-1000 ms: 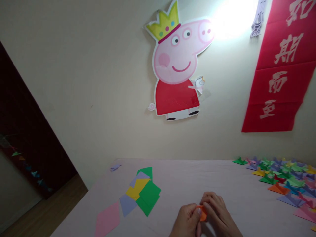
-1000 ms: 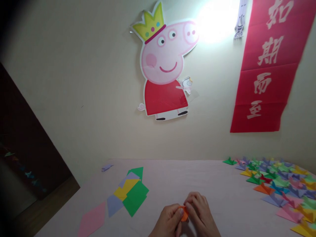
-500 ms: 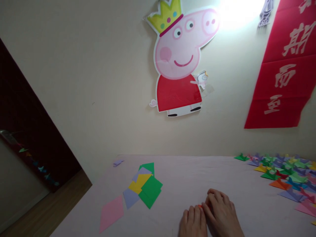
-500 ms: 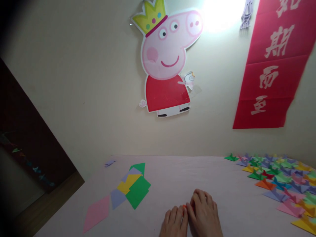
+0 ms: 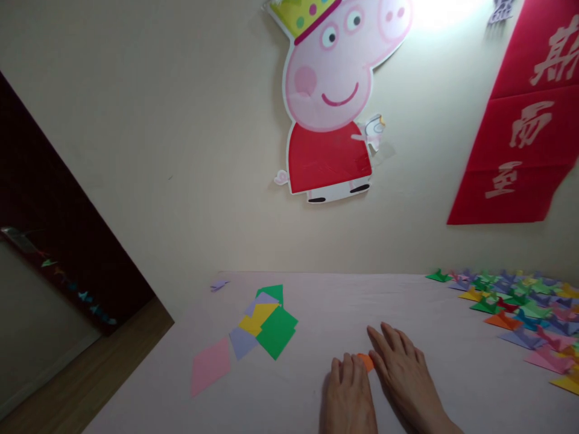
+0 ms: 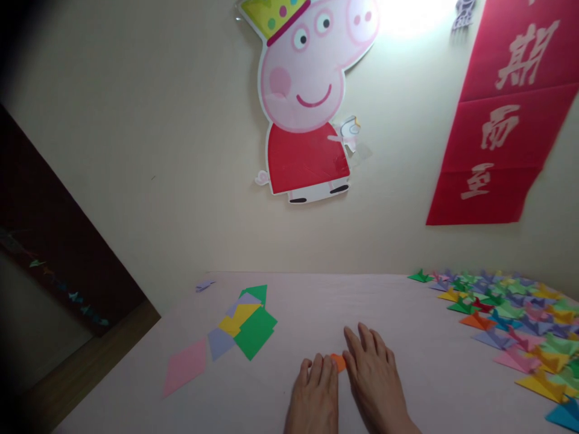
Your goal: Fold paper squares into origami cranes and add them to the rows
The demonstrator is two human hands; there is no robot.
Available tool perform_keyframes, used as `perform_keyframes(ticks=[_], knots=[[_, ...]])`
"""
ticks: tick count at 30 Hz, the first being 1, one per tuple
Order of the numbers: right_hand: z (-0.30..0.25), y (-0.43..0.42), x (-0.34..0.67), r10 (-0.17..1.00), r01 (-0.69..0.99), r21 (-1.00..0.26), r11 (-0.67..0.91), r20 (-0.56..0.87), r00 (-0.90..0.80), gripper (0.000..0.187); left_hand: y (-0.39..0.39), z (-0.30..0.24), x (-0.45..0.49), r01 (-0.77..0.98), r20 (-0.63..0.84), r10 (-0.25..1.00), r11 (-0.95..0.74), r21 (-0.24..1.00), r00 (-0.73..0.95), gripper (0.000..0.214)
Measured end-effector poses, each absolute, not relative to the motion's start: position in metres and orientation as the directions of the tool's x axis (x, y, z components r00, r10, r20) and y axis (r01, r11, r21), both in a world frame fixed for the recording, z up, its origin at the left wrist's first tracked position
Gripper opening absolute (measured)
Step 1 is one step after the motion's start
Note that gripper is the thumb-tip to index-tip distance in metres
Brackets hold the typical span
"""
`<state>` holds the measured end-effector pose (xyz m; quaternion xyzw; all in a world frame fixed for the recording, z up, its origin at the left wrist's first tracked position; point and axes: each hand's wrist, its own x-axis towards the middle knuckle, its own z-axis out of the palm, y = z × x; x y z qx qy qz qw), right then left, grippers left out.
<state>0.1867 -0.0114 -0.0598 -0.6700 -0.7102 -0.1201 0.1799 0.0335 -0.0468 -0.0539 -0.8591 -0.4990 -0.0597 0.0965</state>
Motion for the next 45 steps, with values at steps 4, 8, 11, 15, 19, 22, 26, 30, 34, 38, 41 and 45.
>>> perform_keyframes(ticks=[4, 8, 11, 15, 19, 22, 26, 30, 34, 38, 41, 45], knots=[[-0.055, -0.011, 0.187, 0.930, 0.996, -0.072, 0.059, 0.366, -0.028, 0.044, -0.052, -0.046, 0.023, 0.876, 0.163, 0.863, -0.457, -0.153, 0.479, 0.047], [-0.052, -0.012, 0.186, 0.936, 0.996, -0.074, 0.050, 0.352, -0.021, 0.044, -0.056, -0.040, 0.021, 0.877, 0.159, 0.865, -0.454, -0.159, 0.476, 0.047], [-0.048, -0.014, 0.185, 0.937, 0.995, -0.079, 0.062, 0.349, -0.031, 0.043, -0.056, -0.037, 0.018, 0.891, 0.145, 0.881, -0.431, -0.138, 0.449, 0.047], [-0.043, -0.015, 0.185, 0.937, 0.993, -0.097, 0.069, 0.349, -0.031, 0.042, -0.052, -0.029, 0.005, 0.911, 0.119, 0.907, -0.386, -0.146, 0.404, 0.046], [-0.040, -0.015, 0.183, 0.937, 0.991, -0.118, 0.063, 0.348, -0.018, 0.042, -0.049, -0.023, -0.001, 0.914, 0.137, 0.907, -0.382, -0.138, 0.399, 0.051], [-0.039, -0.016, 0.182, 0.935, 0.988, -0.139, 0.060, 0.356, -0.007, 0.042, -0.050, -0.027, 0.010, 0.883, 0.166, 0.867, -0.460, -0.092, 0.469, 0.053], [-0.044, -0.013, 0.184, 0.934, 0.978, -0.198, 0.067, 0.357, 0.008, 0.042, -0.052, -0.031, 0.025, 0.883, 0.112, 0.876, -0.463, -0.077, 0.469, 0.047], [-0.045, -0.008, 0.196, 0.909, 0.886, -0.407, 0.221, 0.414, -0.036, 0.042, -0.051, -0.020, 0.024, 0.890, 0.100, 0.885, -0.455, -0.028, 0.455, 0.044], [-0.031, -0.011, 0.202, 0.888, 0.639, -0.641, 0.426, 0.431, -0.159, 0.034, -0.042, -0.003, 0.022, 0.891, 0.148, 0.904, -0.422, 0.169, 0.400, 0.031], [-0.009, -0.019, 0.196, 0.918, 0.597, -0.697, 0.396, 0.313, -0.243, 0.023, -0.027, 0.004, 0.023, 0.844, 0.170, 0.908, -0.419, 0.335, 0.383, 0.037], [-0.001, -0.020, 0.192, 0.934, 0.620, -0.698, 0.358, 0.254, -0.252, 0.022, -0.018, 0.005, 0.026, 0.823, 0.148, 0.896, -0.442, 0.356, 0.418, 0.029], [-0.004, -0.018, 0.194, 0.937, 0.625, -0.699, 0.347, 0.233, -0.261, 0.021, -0.014, 0.003, 0.026, 0.824, 0.142, 0.898, -0.439, 0.359, 0.416, 0.017]])
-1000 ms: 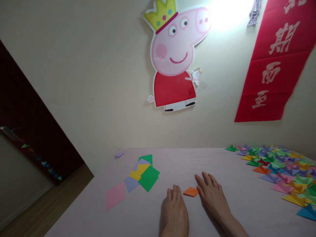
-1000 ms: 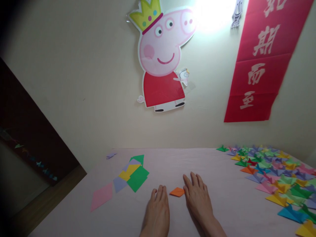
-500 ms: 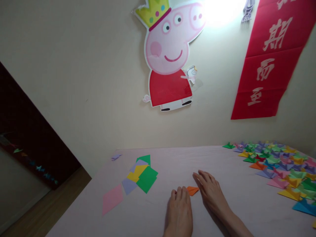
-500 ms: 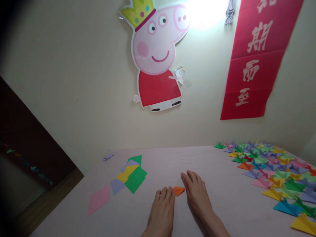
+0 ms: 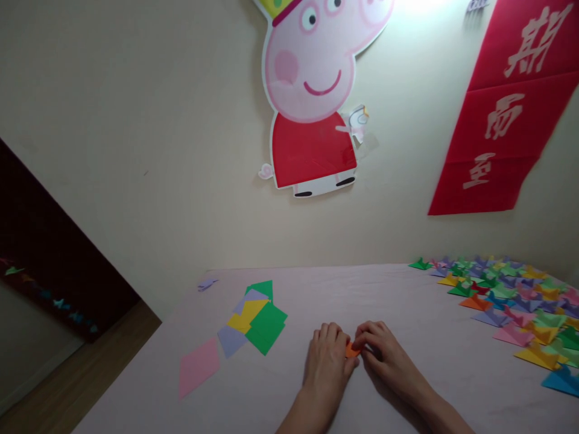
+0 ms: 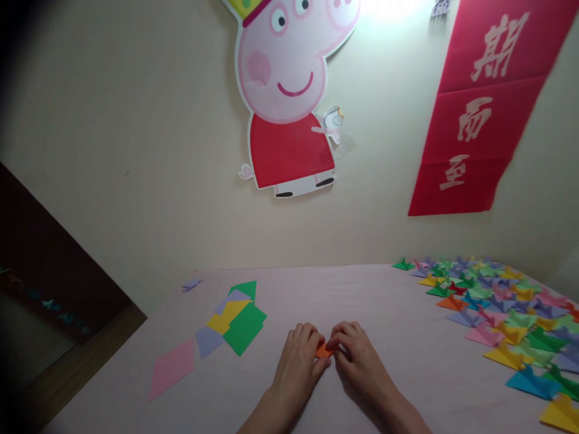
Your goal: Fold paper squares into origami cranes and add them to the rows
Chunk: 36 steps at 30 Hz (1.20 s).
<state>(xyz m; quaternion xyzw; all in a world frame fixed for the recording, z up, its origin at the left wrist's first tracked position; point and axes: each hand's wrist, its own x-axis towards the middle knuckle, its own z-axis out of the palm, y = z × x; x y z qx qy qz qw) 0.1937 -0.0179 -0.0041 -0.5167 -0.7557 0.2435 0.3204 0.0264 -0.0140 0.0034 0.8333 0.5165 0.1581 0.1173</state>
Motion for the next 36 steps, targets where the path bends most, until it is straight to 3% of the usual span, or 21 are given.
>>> perform_keyframes(ticks=[9, 19, 26, 36], knots=[[-0.006, -0.017, 0.197, 0.930, 0.642, -0.676, 0.363, 0.222, -0.293, 0.014, -0.013, -0.002, 0.019, 0.727, 0.227, 0.893, -0.448, 0.520, 0.387, 0.009], [-0.008, -0.017, 0.197, 0.955, 0.609, -0.736, 0.296, 0.214, -0.204, 0.013, -0.016, -0.003, 0.017, 0.750, 0.276, 0.880, -0.473, 0.462, 0.386, 0.004], [-0.008, -0.015, 0.193, 0.937, 0.684, -0.640, 0.350, 0.223, -0.271, 0.014, -0.012, -0.003, 0.020, 0.789, 0.256, 0.890, -0.453, 0.414, 0.377, 0.004], [-0.011, -0.013, 0.194, 0.935, 0.671, -0.651, 0.355, 0.245, -0.257, 0.016, -0.011, -0.009, 0.015, 0.703, 0.312, 0.881, -0.472, 0.533, 0.355, 0.013]])
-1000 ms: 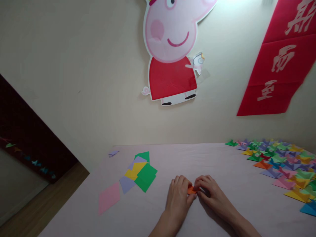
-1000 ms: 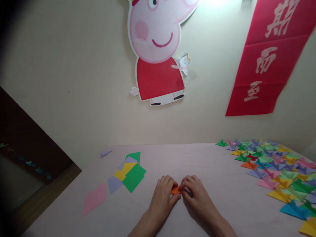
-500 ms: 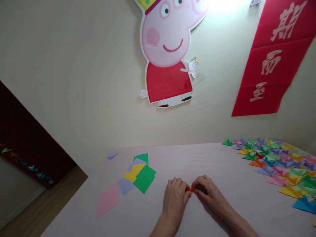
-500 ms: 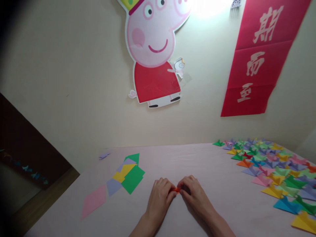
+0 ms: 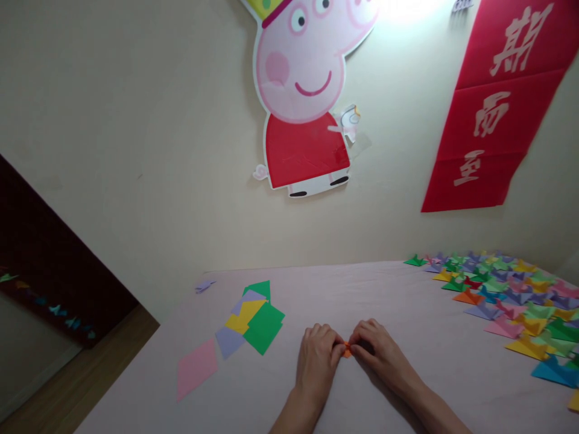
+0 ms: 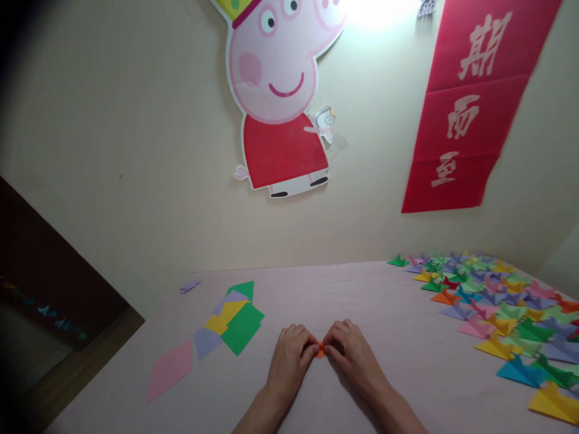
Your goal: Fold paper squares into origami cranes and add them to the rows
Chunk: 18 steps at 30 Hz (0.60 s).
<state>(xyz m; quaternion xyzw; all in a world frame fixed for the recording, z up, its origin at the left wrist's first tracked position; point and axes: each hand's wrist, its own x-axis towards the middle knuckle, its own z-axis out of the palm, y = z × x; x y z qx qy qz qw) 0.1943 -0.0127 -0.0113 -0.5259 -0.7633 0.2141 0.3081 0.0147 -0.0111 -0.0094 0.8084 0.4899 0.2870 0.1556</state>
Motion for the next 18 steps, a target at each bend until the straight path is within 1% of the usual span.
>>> perform_keyframes(ticks=[5, 8, 11, 14, 18], knots=[[-0.0138, -0.0109, 0.1924, 0.942, 0.606, -0.720, 0.337, 0.259, -0.215, 0.016, -0.0105, -0.0092, 0.0168, 0.671, 0.341, 0.888, -0.457, 0.584, 0.308, 0.016], [-0.0149, -0.0104, 0.1914, 0.937, 0.570, -0.744, 0.348, 0.292, -0.190, 0.016, -0.0104, -0.0070, 0.0161, 0.654, 0.357, 0.888, -0.457, 0.603, 0.290, 0.016], [-0.0147, -0.0116, 0.1912, 0.922, 0.552, -0.740, 0.384, 0.339, -0.187, 0.016, -0.0098, -0.0045, 0.0140, 0.650, 0.361, 0.878, -0.476, 0.593, 0.314, 0.013], [-0.0152, -0.0125, 0.1911, 0.893, 0.532, -0.719, 0.448, 0.391, -0.224, 0.015, -0.0089, -0.0032, 0.0121, 0.657, 0.367, 0.873, -0.484, 0.578, 0.321, 0.012], [-0.0194, -0.0110, 0.1906, 0.861, 0.513, -0.694, 0.505, 0.447, -0.242, 0.009, -0.0085, -0.0048, 0.0110, 0.670, 0.400, 0.867, -0.487, 0.560, 0.297, 0.013]])
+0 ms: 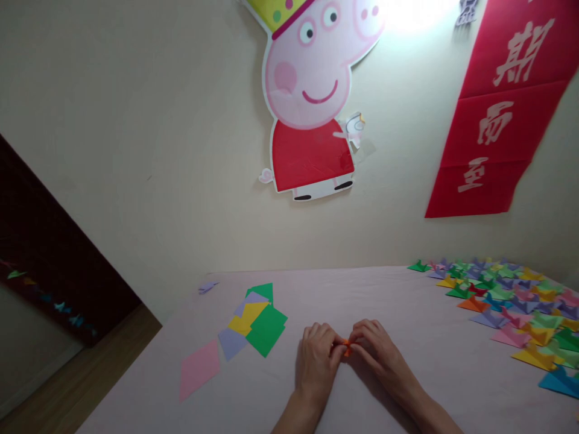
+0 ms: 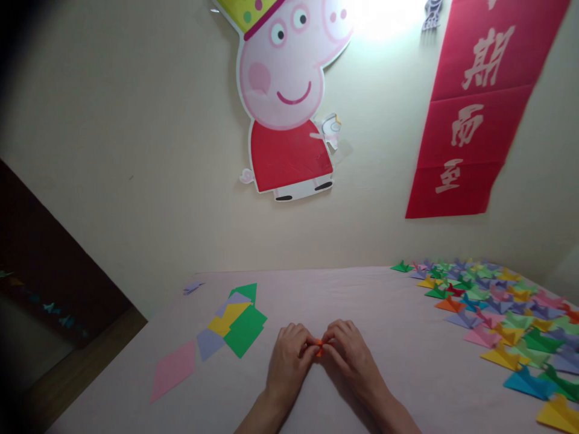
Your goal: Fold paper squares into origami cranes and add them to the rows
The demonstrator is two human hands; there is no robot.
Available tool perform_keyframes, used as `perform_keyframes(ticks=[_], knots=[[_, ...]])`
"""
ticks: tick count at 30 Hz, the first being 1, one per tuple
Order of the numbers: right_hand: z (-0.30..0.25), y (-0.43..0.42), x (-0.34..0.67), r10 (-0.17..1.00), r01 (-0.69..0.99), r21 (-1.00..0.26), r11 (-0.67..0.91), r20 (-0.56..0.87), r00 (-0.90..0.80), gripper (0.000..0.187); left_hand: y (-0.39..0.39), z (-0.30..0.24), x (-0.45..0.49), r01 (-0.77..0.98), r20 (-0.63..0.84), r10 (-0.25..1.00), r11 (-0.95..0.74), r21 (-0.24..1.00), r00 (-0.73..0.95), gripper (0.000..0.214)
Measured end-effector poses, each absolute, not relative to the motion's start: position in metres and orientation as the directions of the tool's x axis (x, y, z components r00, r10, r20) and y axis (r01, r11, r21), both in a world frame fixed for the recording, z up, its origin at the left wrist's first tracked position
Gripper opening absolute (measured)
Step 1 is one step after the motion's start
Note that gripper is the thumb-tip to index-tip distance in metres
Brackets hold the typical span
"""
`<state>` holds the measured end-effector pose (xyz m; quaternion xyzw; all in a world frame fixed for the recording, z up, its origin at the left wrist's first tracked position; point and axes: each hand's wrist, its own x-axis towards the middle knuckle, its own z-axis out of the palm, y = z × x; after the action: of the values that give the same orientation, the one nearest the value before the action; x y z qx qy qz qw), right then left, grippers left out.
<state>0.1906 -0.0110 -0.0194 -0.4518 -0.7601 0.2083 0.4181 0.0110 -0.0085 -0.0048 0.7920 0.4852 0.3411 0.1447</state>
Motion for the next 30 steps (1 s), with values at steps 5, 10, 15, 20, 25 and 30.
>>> perform_keyframes(ticks=[5, 10, 15, 20, 25, 30], knots=[[-0.020, -0.011, 0.190, 0.860, 0.520, -0.689, 0.505, 0.453, -0.235, 0.015, -0.009, -0.008, 0.013, 0.652, 0.403, 0.866, -0.492, 0.577, 0.296, 0.014], [-0.015, -0.011, 0.191, 0.825, 0.518, -0.649, 0.558, 0.502, -0.260, 0.020, -0.012, -0.003, 0.015, 0.656, 0.391, 0.858, -0.508, 0.558, 0.332, 0.012], [-0.021, -0.009, 0.193, 0.876, 0.479, -0.775, 0.412, 0.482, 0.025, 0.025, -0.013, 0.001, 0.013, 0.654, 0.428, 0.868, -0.478, 0.586, 0.251, 0.015], [-0.023, -0.011, 0.174, 0.949, 0.376, -0.876, 0.303, 0.312, -0.037, 0.028, -0.011, -0.001, 0.012, 0.576, 0.436, 0.886, -0.442, 0.687, 0.159, 0.015], [-0.016, -0.013, 0.162, 0.952, 0.270, -0.919, 0.288, 0.304, 0.019, 0.028, -0.013, -0.005, 0.017, 0.449, 0.345, 0.935, -0.342, 0.825, 0.079, 0.007], [-0.020, -0.012, 0.166, 0.969, 0.120, -0.967, 0.226, 0.236, 0.074, 0.031, -0.010, -0.014, 0.022, 0.244, 0.157, 0.976, -0.192, 0.951, 0.154, 0.010]])
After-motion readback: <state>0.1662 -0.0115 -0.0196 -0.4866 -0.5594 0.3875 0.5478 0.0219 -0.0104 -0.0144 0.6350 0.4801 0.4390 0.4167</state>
